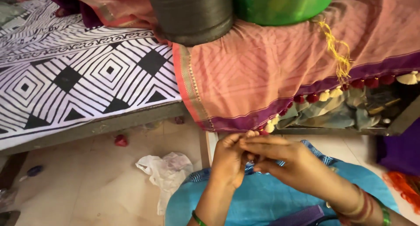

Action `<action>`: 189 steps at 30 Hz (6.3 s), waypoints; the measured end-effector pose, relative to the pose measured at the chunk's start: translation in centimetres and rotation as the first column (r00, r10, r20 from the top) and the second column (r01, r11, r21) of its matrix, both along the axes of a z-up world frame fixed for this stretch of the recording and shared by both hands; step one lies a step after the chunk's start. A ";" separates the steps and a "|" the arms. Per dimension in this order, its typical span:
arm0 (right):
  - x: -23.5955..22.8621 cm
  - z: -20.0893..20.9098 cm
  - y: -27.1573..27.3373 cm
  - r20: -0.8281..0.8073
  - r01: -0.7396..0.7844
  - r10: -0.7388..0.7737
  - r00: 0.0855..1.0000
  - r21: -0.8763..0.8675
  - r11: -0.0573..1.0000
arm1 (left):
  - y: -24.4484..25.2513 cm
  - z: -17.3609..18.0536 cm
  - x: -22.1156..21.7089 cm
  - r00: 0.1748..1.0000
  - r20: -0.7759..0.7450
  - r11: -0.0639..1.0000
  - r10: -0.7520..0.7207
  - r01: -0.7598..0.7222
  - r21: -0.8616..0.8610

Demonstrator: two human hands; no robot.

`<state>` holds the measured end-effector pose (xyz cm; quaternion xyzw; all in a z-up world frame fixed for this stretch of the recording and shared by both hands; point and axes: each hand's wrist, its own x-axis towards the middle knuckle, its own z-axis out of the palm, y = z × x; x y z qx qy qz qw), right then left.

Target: The recorder is finishing the decorative border of a sari, trimming excess threads and securing tassels by hand and with scissors.

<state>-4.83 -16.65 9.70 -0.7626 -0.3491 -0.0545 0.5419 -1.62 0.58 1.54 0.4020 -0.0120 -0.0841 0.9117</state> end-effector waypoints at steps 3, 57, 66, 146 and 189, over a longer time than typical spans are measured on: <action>-0.3 0.3 1.5 0.246 0.029 0.004 0.969 -0.131 0.991 | 0.1 0.6 -0.5 1.000 0.004 1.000 -0.005 0.005 -0.029; 6.2 8.1 8.0 0.650 0.261 0.348 0.676 -0.653 0.711 | 3.0 1.7 -2.0 0.894 0.285 0.821 0.345 -0.435 0.369; 5.5 7.3 6.1 0.640 0.318 0.227 0.734 -0.620 0.718 | 2.2 4.5 -3.3 0.544 0.811 0.254 0.214 -0.833 0.492; 5.9 -1.9 2.1 -0.466 0.153 -0.121 0.876 0.032 0.988 | 1.0 1.1 -2.2 0.767 0.566 0.440 0.301 -0.639 0.631; 5.9 -2.9 1.8 -0.388 0.071 -0.043 0.921 0.058 0.996 | 2.8 2.3 -0.8 0.947 0.264 0.814 0.183 -0.296 0.499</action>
